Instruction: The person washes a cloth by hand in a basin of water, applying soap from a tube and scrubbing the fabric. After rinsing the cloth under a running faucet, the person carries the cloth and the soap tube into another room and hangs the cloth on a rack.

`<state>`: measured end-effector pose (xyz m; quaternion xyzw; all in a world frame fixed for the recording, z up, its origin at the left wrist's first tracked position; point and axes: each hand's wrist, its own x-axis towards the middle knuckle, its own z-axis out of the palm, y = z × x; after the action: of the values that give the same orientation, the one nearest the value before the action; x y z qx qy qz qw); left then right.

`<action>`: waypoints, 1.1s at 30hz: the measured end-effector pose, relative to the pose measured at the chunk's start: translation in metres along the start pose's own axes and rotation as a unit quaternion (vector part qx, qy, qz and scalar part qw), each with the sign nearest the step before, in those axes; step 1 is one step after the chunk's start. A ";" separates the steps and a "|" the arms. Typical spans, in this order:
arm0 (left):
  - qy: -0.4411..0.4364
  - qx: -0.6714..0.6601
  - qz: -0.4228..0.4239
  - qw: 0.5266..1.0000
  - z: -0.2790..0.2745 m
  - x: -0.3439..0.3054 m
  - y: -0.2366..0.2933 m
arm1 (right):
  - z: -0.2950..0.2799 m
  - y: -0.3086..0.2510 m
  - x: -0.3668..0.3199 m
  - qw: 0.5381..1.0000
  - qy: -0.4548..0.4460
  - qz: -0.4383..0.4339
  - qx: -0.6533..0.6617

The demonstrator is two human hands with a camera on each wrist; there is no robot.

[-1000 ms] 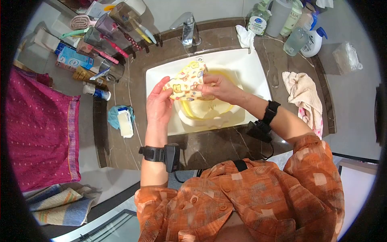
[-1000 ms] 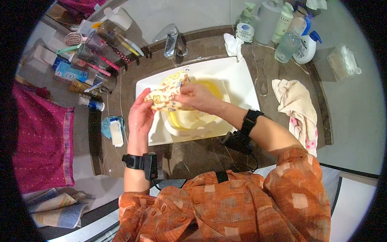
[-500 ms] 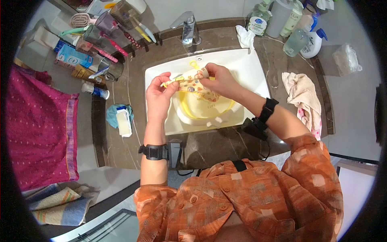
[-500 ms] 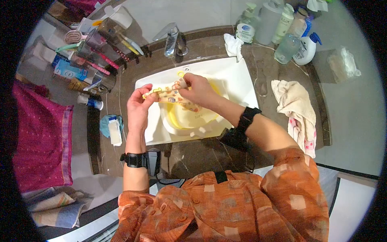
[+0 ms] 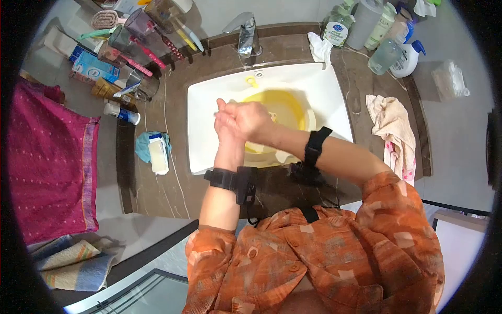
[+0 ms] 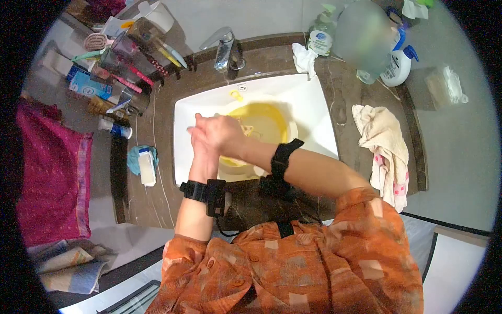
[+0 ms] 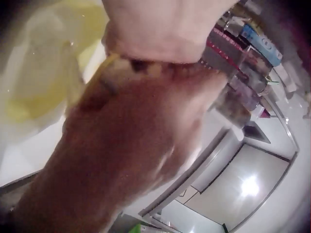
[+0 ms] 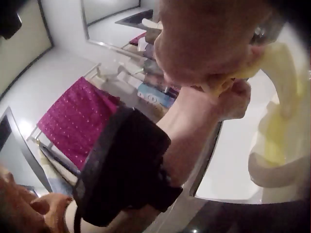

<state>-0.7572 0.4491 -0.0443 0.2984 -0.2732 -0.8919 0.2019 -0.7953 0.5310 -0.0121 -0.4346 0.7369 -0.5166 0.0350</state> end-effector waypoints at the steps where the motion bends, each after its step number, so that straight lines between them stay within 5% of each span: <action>1: 0.011 -0.016 0.015 1.000 -0.003 0.007 -0.007 | 0.003 0.005 0.005 0.996 -0.001 0.085 -0.033; 4: 0.059 -0.036 0.007 0.998 0.004 0.007 -0.013 | -0.006 0.038 0.016 0.989 -0.026 0.021 -0.142; 7: 0.083 -0.004 -0.009 0.996 0.005 0.009 -0.013 | -0.010 0.032 0.014 0.984 -0.057 0.044 -0.161; 11: 0.022 -0.005 0.021 1.000 -0.015 0.017 -0.015 | -0.008 -0.002 -0.003 0.996 -0.045 -0.008 -0.071; 13: -0.013 -0.056 0.013 0.998 -0.011 0.013 -0.016 | 0.000 0.034 0.007 0.990 -0.044 -0.007 -0.134; 15: 0.056 0.069 0.006 0.996 0.011 -0.004 -0.008 | 0.001 0.056 0.015 0.980 -0.041 -0.005 -0.193; 20: -0.057 0.221 0.024 0.973 0.010 -0.017 0.029 | -0.016 0.066 0.016 0.968 -0.089 0.233 0.027; 22: -0.169 0.377 -0.005 0.910 0.004 -0.016 0.040 | -0.021 0.064 0.016 0.959 -0.114 0.234 0.113; 24: -0.171 0.414 -0.027 0.894 0.003 -0.015 0.042 | -0.027 0.057 0.016 0.943 -0.134 0.234 0.197; 26: -0.198 0.568 0.017 0.799 0.002 -0.012 0.048 | -0.033 0.045 0.019 0.935 -0.199 0.237 0.174; 33: -0.167 0.567 0.104 0.800 -0.001 -0.009 0.069 | -0.036 0.050 0.003 0.911 -0.250 0.185 0.270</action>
<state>-0.7362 0.4008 0.0005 0.1759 -0.7893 -0.5869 0.0397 -0.8457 0.5596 -0.0340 -0.3795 0.6036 -0.5550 0.4286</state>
